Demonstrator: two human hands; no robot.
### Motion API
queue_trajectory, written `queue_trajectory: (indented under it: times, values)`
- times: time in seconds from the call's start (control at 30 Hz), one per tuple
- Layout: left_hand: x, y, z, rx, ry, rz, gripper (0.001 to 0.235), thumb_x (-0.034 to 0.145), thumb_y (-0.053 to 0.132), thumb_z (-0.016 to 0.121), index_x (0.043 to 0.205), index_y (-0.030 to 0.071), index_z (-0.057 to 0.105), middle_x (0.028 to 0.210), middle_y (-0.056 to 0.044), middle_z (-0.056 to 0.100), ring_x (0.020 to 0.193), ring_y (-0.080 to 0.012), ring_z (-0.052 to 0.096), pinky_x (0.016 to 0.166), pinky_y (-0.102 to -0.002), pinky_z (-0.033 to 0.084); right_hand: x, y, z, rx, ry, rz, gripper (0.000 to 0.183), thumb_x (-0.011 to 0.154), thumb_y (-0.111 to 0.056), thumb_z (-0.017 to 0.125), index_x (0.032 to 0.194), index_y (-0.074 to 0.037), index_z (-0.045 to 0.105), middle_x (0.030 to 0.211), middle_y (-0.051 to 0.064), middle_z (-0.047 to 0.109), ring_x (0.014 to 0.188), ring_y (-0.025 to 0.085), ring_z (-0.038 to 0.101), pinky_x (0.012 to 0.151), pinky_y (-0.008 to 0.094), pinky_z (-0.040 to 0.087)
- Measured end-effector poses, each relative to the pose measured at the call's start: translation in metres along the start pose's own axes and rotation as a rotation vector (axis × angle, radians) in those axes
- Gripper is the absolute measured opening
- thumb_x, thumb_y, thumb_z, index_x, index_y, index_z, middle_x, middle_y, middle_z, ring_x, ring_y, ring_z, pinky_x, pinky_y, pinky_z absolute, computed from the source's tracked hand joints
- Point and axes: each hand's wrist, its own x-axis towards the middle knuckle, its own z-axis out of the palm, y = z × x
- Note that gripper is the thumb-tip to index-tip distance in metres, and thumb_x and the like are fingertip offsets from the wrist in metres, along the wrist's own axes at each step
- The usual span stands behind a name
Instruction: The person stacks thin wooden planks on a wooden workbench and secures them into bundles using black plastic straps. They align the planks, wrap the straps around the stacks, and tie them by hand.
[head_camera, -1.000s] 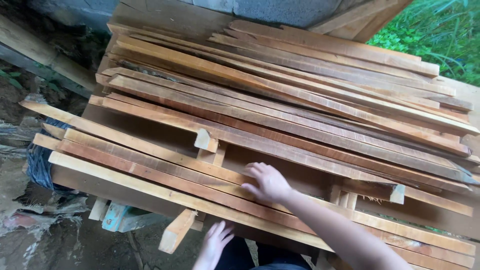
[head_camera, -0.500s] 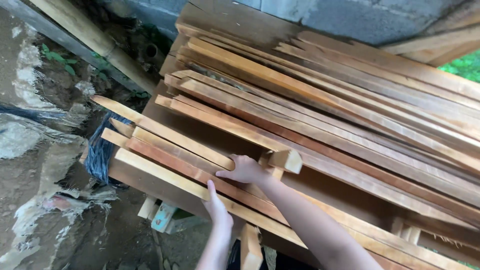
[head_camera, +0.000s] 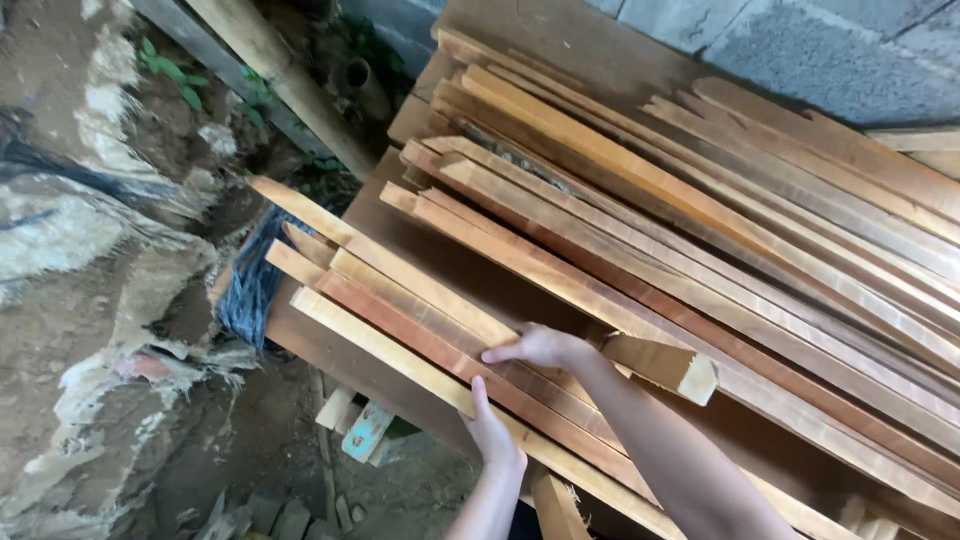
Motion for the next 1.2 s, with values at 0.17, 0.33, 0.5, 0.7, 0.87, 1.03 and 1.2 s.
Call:
queue_trajectory:
  times: [0.17, 0.33, 0.5, 0.7, 0.87, 1.03, 1.2]
  values:
    - [0.003, 0.001, -0.003, 0.094, -0.011, 0.035, 0.071, 0.091, 0.043, 0.058, 0.151, 0.008, 0.043, 0.145, -0.016, 0.057, 0.125, -0.0271, 0.061, 0.102, -0.038, 0.05, -0.007, -0.003, 0.005, -0.114, 0.238, -0.068, 0.112, 0.062, -0.083, 0.064, 0.14, -0.004, 0.057, 0.137, 0.018, 0.062, 0.123, 0.033, 0.064, 0.103, 0.041, 0.052]
    - [0.018, -0.007, -0.038, 0.307, -0.144, 0.108, 0.077, 0.087, 0.054, 0.056, 0.146, 0.005, 0.048, 0.143, -0.018, 0.057, 0.128, -0.0282, 0.058, 0.107, -0.041, 0.047, -0.044, 0.029, 0.038, -0.338, 0.928, -0.595, 0.061, 0.091, -0.055, 0.068, 0.13, -0.008, 0.063, 0.122, 0.008, 0.07, 0.091, 0.027, 0.073, 0.073, 0.035, 0.059]
    - [0.07, -0.052, -0.145, 0.355, -0.118, 0.329, 0.04, 0.103, 0.027, 0.057, 0.126, -0.005, 0.059, 0.113, -0.019, 0.066, 0.099, -0.0272, 0.066, 0.082, -0.039, 0.054, -0.127, 0.103, 0.041, -0.356, 0.838, -0.723, 0.064, 0.093, -0.038, 0.069, 0.141, 0.0, 0.052, 0.148, 0.019, 0.054, 0.13, 0.036, 0.055, 0.104, 0.043, 0.049]
    - [0.122, -0.195, -0.266, 0.611, -0.376, 0.048, 0.039, 0.099, 0.021, 0.059, 0.108, -0.016, 0.066, 0.089, -0.028, 0.07, 0.086, -0.0395, 0.074, 0.064, -0.041, 0.056, -0.203, 0.24, 0.039, -0.413, 0.822, -0.555, 0.083, 0.085, -0.048, 0.076, 0.146, -0.001, 0.044, 0.153, 0.016, 0.048, 0.142, 0.036, 0.045, 0.115, 0.045, 0.039]
    - [-0.017, -0.254, -0.145, 0.737, -0.6, 0.019, 0.066, 0.09, 0.033, 0.063, 0.146, 0.002, 0.05, 0.138, -0.015, 0.065, 0.122, -0.0213, 0.061, 0.102, -0.037, 0.045, -0.216, 0.298, 0.024, -0.258, 0.492, -0.17, 0.116, 0.064, -0.075, 0.08, 0.148, -0.004, 0.044, 0.137, 0.018, 0.062, 0.12, 0.037, 0.063, 0.1, 0.045, 0.052]
    - [-0.097, -0.287, -0.046, 0.27, -0.136, 0.122, 0.071, 0.087, 0.039, 0.066, 0.142, -0.003, 0.049, 0.136, -0.019, 0.063, 0.114, -0.025, 0.065, 0.093, -0.032, 0.053, -0.218, 0.278, -0.01, -0.12, 0.153, -0.041, 0.102, 0.051, -0.068, 0.082, 0.129, -0.005, 0.065, 0.114, 0.014, 0.076, 0.105, 0.03, 0.073, 0.094, 0.041, 0.059]
    - [-0.077, -0.301, -0.048, 0.168, -0.101, 0.202, 0.065, 0.089, 0.039, 0.066, 0.138, -0.002, 0.051, 0.127, -0.02, 0.066, 0.104, -0.0257, 0.067, 0.085, -0.032, 0.055, -0.199, 0.285, -0.015, -0.081, 0.053, -0.046, 0.103, 0.051, -0.064, 0.082, 0.13, -0.001, 0.064, 0.119, 0.015, 0.074, 0.104, 0.03, 0.072, 0.092, 0.04, 0.06]
